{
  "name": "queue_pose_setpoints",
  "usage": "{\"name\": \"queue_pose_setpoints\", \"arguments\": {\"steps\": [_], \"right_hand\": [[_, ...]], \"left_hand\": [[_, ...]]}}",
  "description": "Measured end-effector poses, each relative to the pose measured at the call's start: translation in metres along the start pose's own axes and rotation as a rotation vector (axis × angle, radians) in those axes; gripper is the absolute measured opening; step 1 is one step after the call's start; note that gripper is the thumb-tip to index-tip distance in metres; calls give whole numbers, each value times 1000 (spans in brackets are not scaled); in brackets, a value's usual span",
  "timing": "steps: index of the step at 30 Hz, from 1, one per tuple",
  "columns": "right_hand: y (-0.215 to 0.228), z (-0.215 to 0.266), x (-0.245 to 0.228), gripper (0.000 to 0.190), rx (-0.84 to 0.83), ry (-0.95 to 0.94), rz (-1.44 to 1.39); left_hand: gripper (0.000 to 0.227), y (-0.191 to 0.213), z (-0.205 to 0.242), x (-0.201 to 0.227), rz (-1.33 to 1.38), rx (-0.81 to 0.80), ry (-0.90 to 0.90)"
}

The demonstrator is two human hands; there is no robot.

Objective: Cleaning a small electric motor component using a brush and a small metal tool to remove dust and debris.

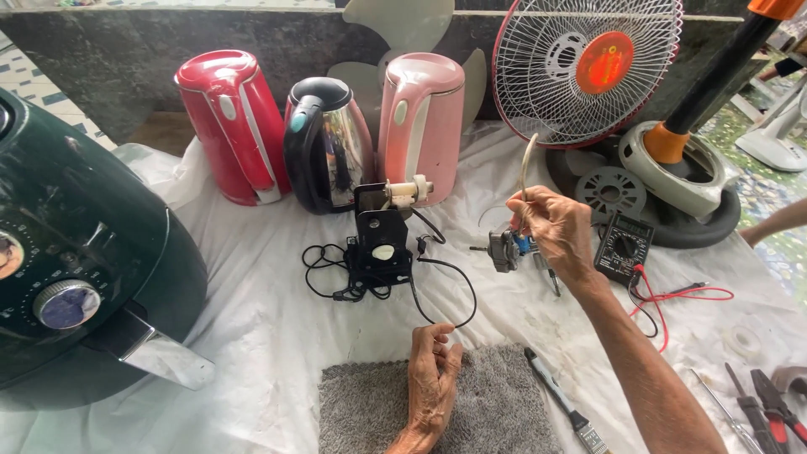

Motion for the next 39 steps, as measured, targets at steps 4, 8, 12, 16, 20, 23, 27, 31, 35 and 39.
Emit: {"name": "queue_pose_setpoints", "arguments": {"steps": [4, 8, 12, 16, 20, 23, 27, 31, 35, 39], "right_hand": [[-21, -14, 25, 9, -9, -107, -7], [-33, -24, 42, 11, -44, -253, 35], [-42, -29, 47, 11, -77, -384, -127], [-56, -33, 55, 11, -146, -378, -180], [-63, -36, 49, 14, -246, -426, -82], [-62, -36, 47, 16, -317, -430, -20], [-71, -32, 64, 18, -361, -431, -43], [-85, -30, 93, 37, -235, -321, 105], [-88, -28, 99, 45, -187, -288, 189], [-89, -16, 95, 49, -198, -189, 251]], "left_hand": [[17, 2, -2, 2, -13, -4, -20], [17, 3, -2, 4, -18, -29, -24], [15, 2, -3, 7, -6, -29, -14], [15, 3, -4, 7, -11, -37, -8], [15, 3, -5, 8, -46, -32, -23], [13, 4, -5, 10, -40, -40, -8], [14, 6, -4, 10, -46, -49, -17], [16, 6, -3, 7, -52, -65, 93], [18, 4, -4, 0, -98, -63, 154], [16, 2, -4, 3, -123, -85, 215]]}}
Point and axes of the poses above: each hand's wrist, its own z-axis away from the middle knuckle, its own y-axis out of the back of the hand, x = y × z, the point moved 3 cm from there along -z, towards the middle knuckle, and after that the axes turned 7 degrees about -x, right-handed, at the moved point
